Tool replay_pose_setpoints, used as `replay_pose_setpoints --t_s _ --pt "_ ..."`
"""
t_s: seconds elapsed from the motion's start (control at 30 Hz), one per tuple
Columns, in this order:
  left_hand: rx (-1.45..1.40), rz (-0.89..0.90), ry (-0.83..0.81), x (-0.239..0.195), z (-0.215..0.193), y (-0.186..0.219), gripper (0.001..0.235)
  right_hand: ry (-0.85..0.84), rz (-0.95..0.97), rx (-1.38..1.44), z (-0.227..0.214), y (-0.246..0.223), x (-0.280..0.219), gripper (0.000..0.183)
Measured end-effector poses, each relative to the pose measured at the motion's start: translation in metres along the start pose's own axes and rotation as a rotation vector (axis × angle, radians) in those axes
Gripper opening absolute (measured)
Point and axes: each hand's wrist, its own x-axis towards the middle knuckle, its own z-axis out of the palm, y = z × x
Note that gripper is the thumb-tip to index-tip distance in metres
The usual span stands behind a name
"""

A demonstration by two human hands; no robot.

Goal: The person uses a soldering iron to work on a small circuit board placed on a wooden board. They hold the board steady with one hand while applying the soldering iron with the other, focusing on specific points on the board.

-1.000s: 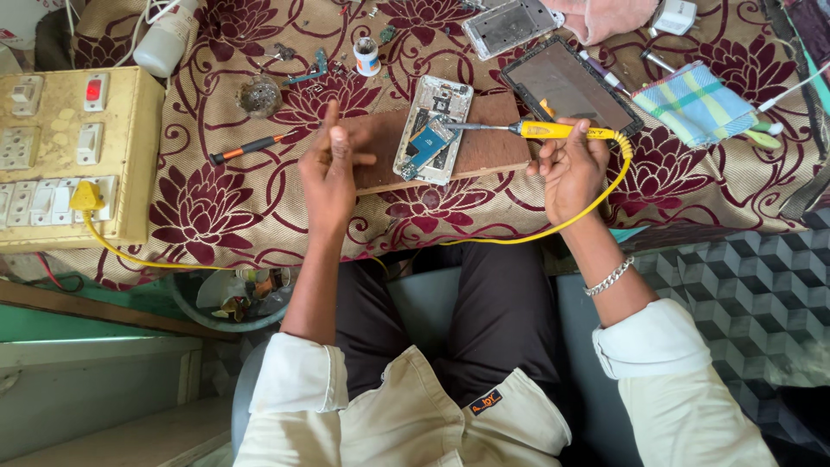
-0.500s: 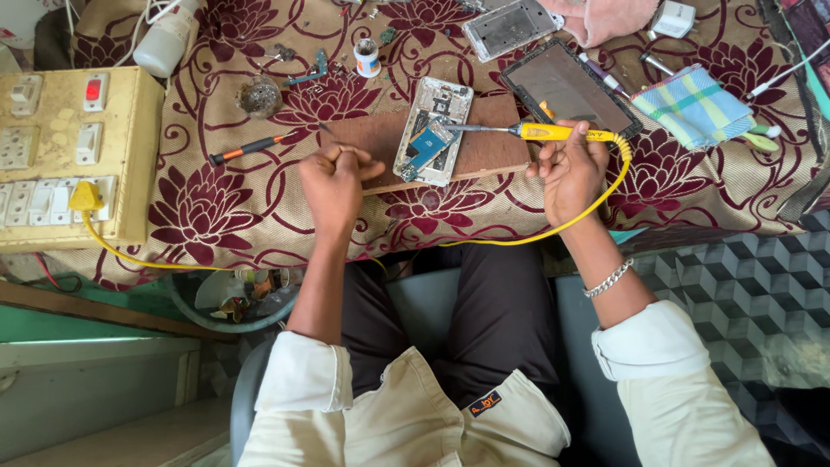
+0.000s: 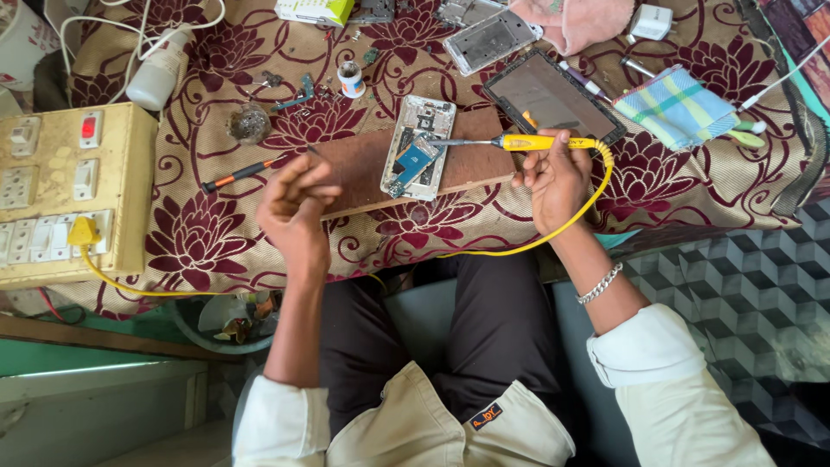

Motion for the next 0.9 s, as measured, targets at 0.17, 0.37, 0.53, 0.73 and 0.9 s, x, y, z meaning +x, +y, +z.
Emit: replay_pose_setpoints --t_s 0.17,0.37,0.53,0.73,0.9 --pt "-0.052 0.164 0.049 -0.011 -0.01 0.04 0.037 0.008 0.017 0.0 0.0 -0.002 -0.001 0.039" --pt "-0.269 0.264 -0.089 -0.017 -0.033 0.101 0.029 0.021 0.005 -0.017 -0.004 0.002 0.0 0.036" --pt "-0.155 0.113 -0.064 0.01 -0.043 0.027 0.014 0.0 -0.001 -0.001 -0.004 0.003 0.0 0.037" --pt "0.163 0.077 -0.025 -0.005 -0.068 -0.046 0.013 0.038 0.025 0.009 -0.006 0.005 -0.004 0.034" --pt "-0.004 0.016 -0.03 0.003 -0.059 -0.028 0.017 0.016 0.006 0.0 -0.003 0.003 -0.001 0.034"
